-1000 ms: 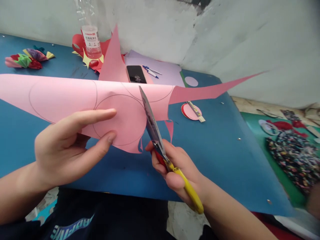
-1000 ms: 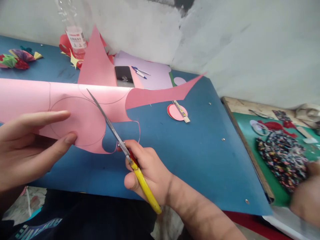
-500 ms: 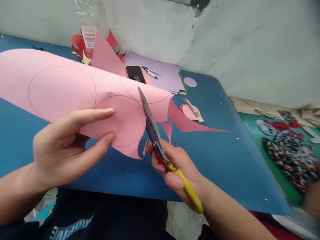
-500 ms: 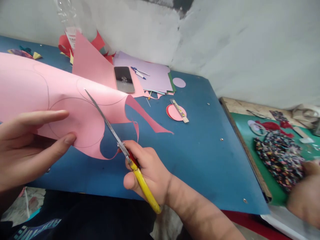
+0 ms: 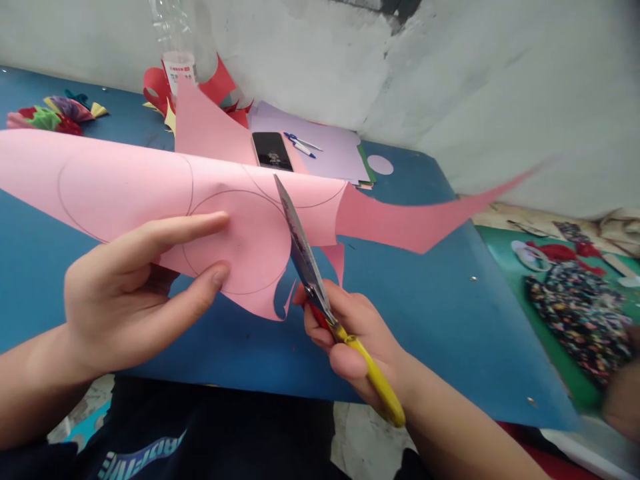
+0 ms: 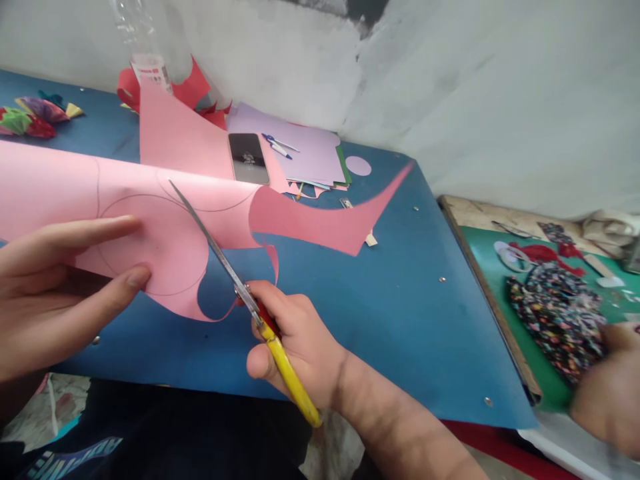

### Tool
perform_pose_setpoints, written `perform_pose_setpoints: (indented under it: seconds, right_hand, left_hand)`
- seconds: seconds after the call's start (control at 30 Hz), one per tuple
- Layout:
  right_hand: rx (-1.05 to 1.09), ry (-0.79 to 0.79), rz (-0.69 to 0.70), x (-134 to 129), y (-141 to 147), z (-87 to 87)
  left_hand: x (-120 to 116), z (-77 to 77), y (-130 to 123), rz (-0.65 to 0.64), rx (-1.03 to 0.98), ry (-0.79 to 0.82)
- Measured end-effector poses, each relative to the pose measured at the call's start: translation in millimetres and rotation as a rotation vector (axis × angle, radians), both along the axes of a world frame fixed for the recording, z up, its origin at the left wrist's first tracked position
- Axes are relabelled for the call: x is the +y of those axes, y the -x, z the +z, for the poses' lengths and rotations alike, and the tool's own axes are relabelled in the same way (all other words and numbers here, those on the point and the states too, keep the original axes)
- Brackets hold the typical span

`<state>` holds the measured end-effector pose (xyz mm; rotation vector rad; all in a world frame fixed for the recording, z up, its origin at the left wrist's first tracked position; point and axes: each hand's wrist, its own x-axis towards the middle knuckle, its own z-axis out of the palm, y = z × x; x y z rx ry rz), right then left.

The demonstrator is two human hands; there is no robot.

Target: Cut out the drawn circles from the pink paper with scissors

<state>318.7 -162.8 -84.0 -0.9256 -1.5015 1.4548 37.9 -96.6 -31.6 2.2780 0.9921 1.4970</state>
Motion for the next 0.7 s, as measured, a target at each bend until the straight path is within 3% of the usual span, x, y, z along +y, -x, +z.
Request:
perform_pose_setpoints:
  seconds: [0.7]
  right_hand:
    - [-0.027,-0.084,0.02,4.1,-1.6,-0.9]
  left_hand:
    - [2.3,-1.9,-2.0,0.017,0.001,-0.035]
